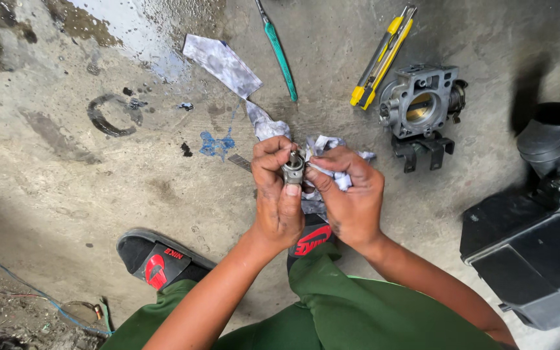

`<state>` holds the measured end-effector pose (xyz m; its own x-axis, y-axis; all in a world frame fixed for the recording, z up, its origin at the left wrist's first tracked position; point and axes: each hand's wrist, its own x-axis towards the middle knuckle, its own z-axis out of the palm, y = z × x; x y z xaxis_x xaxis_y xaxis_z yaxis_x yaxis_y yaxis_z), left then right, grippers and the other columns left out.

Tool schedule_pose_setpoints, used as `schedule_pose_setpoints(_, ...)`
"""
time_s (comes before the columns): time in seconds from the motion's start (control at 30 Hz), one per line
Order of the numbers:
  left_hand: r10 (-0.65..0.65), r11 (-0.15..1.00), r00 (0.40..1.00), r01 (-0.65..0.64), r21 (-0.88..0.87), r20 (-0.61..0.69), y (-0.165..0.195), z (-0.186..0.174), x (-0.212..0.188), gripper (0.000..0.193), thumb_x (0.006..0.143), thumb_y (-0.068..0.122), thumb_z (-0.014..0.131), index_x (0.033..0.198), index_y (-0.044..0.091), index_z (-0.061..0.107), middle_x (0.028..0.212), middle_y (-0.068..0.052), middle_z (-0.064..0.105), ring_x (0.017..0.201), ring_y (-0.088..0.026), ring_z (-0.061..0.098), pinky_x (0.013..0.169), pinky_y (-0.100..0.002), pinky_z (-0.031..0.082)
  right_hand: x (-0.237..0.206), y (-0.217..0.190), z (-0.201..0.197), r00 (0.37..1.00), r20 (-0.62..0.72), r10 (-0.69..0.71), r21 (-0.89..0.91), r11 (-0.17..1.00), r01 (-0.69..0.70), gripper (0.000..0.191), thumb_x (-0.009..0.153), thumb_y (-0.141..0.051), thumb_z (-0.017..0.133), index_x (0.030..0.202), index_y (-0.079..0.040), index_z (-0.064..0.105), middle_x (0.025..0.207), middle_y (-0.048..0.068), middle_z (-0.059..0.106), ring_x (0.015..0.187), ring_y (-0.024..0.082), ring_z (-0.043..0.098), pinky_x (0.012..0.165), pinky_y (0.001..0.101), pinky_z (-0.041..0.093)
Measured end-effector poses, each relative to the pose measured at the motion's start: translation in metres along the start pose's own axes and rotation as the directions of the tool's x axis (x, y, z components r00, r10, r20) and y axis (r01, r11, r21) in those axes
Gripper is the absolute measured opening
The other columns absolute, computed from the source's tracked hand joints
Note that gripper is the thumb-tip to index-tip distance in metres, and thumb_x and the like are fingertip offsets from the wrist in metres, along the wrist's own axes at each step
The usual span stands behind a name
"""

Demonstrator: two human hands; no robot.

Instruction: The person sits on the floor and cleans a small carburetor component using a cloth and a toothbrush. They wipe the part, scrub it with the brush, and repeatedly inspect it. A larger carburetor body is also handled and placed on the floor.

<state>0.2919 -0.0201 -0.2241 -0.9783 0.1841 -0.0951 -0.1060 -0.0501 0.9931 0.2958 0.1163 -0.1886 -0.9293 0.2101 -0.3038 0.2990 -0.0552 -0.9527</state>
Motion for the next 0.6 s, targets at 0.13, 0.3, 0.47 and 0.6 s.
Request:
schedule_pose_setpoints(0.13, -0.147, 0.97, 0.984, 0.124, -0.208, -0.103, -0.006, 0.0, 0.003, 0.037, 0.111, 0.031, 0.046, 0.137, 0.005, 0.04, 0.136, -0.017, 0.043, 0.127, -0.023, 0.045, 0.118, -0.039, 0.036, 0.0, -0.003, -0.007, 0.942, 0.251, -0.224, -0.311, 0.903, 0.298, 0.033, 0.085, 0.005, 0.075, 0.117, 0.003, 0.067, 0.116, 0.019, 0.063, 0.107, 0.027, 0.066, 0.095, 0.0327, 0.054)
schedule_pose_setpoints(0.3, -0.247, 0.951, 0.968, 0.233, -0.204, -0.044, -0.012, -0.001, 0.0, 0.039, 0.11, 0.031, 0.044, 0.136, 0.003, 0.04, 0.14, -0.016, 0.039, 0.129, -0.021, 0.041, 0.119, -0.039, 0.033, 0.012, -0.009, -0.014, 0.976, 0.196, -0.097, -0.389, 0.906, 0.168, 0.025, 0.085, 0.005, 0.078, 0.109, 0.0, 0.071, 0.107, 0.012, 0.073, 0.098, 0.023, 0.074, 0.085, 0.0319, 0.058)
schedule_pose_setpoints(0.47, -0.295, 0.921, 0.952, 0.262, -0.288, -0.076, -0.012, 0.002, -0.002, 0.04, 0.109, 0.035, 0.047, 0.133, 0.003, 0.041, 0.14, -0.016, 0.041, 0.13, -0.021, 0.042, 0.119, -0.038, 0.034, 0.014, -0.011, -0.002, 0.989, 0.114, -0.093, -0.407, 0.904, 0.132, 0.021, 0.085, 0.005, 0.076, 0.105, 0.001, 0.07, 0.102, 0.012, 0.071, 0.092, 0.023, 0.073, 0.08, 0.032, 0.058)
schedule_pose_setpoints(0.6, -0.235, 0.93, 0.972, 0.219, -0.294, -0.019, -0.011, -0.006, 0.0, 0.039, 0.109, 0.035, 0.048, 0.132, 0.005, 0.04, 0.14, -0.014, 0.041, 0.131, -0.022, 0.042, 0.12, -0.038, 0.035, 0.012, -0.01, -0.005, 0.968, 0.209, -0.139, -0.407, 0.888, 0.215, 0.023, 0.086, 0.005, 0.072, 0.108, 0.002, 0.068, 0.104, 0.014, 0.07, 0.094, 0.026, 0.073, 0.082, 0.0333, 0.058)
